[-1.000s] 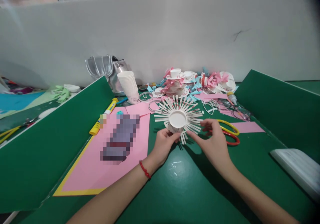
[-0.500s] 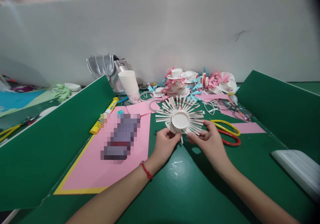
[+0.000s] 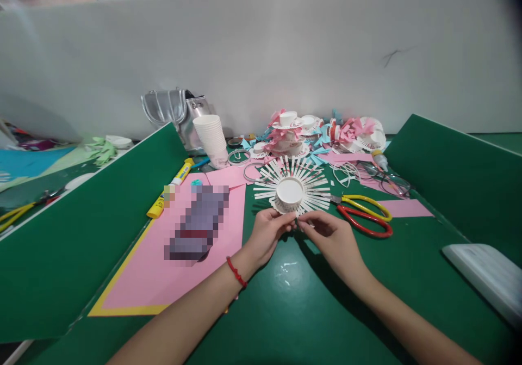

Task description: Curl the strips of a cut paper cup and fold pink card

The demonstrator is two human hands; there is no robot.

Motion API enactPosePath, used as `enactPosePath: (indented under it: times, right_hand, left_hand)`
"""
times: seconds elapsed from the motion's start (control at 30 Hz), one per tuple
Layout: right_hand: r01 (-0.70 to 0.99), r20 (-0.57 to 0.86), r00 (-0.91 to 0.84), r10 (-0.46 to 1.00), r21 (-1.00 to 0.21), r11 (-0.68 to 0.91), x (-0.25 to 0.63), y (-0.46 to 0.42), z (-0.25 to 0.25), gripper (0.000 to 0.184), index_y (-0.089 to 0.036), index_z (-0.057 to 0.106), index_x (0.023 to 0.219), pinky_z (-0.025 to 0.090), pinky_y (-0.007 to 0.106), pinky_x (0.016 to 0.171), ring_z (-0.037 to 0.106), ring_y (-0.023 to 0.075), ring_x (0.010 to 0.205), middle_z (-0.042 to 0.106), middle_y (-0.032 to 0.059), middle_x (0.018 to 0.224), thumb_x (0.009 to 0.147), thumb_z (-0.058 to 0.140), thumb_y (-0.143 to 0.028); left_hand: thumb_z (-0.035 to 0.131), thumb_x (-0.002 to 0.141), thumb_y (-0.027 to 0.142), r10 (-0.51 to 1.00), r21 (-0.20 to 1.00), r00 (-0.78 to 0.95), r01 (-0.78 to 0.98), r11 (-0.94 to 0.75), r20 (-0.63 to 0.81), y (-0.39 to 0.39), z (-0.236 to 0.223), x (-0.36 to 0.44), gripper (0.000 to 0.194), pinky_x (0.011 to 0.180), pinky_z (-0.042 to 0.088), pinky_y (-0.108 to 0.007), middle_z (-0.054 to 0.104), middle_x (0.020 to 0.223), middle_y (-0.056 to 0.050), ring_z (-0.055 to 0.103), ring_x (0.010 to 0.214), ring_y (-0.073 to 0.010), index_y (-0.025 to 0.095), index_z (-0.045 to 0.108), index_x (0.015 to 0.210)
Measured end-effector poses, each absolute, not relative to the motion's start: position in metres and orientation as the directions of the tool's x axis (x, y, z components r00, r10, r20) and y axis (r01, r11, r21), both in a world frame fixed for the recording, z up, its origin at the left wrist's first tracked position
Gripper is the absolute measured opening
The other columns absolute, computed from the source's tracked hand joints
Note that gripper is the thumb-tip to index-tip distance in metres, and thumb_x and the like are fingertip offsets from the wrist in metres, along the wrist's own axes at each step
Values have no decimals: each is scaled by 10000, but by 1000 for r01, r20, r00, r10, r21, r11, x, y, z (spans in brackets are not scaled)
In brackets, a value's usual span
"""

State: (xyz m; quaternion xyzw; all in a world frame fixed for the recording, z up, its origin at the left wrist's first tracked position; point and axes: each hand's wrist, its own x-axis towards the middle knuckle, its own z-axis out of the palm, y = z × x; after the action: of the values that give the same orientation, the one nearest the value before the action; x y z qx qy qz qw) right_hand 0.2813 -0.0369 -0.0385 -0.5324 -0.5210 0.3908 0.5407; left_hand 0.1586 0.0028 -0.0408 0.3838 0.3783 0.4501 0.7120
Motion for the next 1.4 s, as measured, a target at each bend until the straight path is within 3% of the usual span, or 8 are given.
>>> enactPosePath:
  times: [0.17, 0.3, 0.4, 0.63, 0.77, 0.93, 1.13, 1.4]
  right_hand:
    - [152, 150, 127, 980, -980, 130, 282, -36, -39, 87, -159, 609, 715, 495, 292, 628, 603, 173, 656, 652, 50, 712, 651, 613, -218]
    - [344, 243, 49, 969, -915, 212, 282, -38, -39, 190, -163, 592, 794, 489, 307, 647, 586, 174, 672, 641, 45, 754, 610, 632, -141]
    - [456, 321, 36, 946, -848, 270, 282, -39, -38, 162, -163, 590, 792, 482, 292, 631, 575, 161, 652, 641, 40, 744, 637, 601, -117]
    - [606, 419, 31, 908, -730, 317, 284, -43, -40, 63, -182, 598, 769, 471, 276, 626, 580, 153, 633, 643, 35, 736, 731, 549, -195]
    - [671, 444, 25, 896, -671, 314, 286, -45, -41, 112, -191, 602, 753, 457, 278, 634, 579, 161, 652, 630, 36, 741, 776, 508, -248]
    - [599, 381, 97, 920, -760, 251, 284, -44, -39, 121, -190, 585, 726, 449, 270, 617, 572, 162, 641, 632, 26, 709, 780, 494, -249]
    - [332, 194, 265, 944, -938, 99, 280, -41, -35, 140, -160, 574, 654, 437, 248, 540, 543, 142, 551, 592, 15, 592, 719, 564, -284]
    - [55, 20, 307, 952, -999, 4, 282, -38, -34, 158, -153, 567, 621, 449, 257, 526, 572, 149, 538, 604, 13, 546, 637, 645, -289]
  left_hand:
    - [666, 593, 185, 951, 916, 253, -311, 255, -179, 1, -41, 160, 113, 485, 315, -197, 537, 500, 9, 431, 476, -58, 81, 627, 571]
    - [654, 603, 190, 967, 935, 196, -282, 215, -164, 0, -41, 161, 108, 490, 318, -200, 539, 501, 14, 435, 481, -64, 89, 622, 579]
    - [659, 603, 203, 961, 930, 219, -288, 230, -170, 0, -41, 161, 134, 479, 310, -194, 536, 496, 14, 424, 471, -58, 89, 607, 557]
    - [652, 610, 220, 972, 948, 175, -248, 199, -158, 1, -45, 161, 168, 487, 324, -200, 521, 479, 22, 432, 468, -63, 98, 568, 529]
    - [642, 601, 209, 983, 971, 125, -179, 157, -136, -1, -42, 163, 148, 467, 311, -195, 521, 474, 30, 419, 458, -64, 101, 565, 536]
    - [614, 607, 200, 991, 997, 123, -53, 55, -48, -4, -38, 164, 124, 472, 327, -196, 534, 520, 26, 425, 477, -70, 111, 551, 548]
    - [581, 622, 181, 987, 996, 163, 82, -26, 12, -5, -40, 163, 87, 492, 366, -208, 550, 547, 2, 474, 505, -96, 112, 544, 585]
    - [580, 627, 189, 977, 1000, 214, -14, 15, -12, -5, -42, 165, 83, 541, 404, -221, 590, 594, -21, 523, 554, -114, 109, 566, 608]
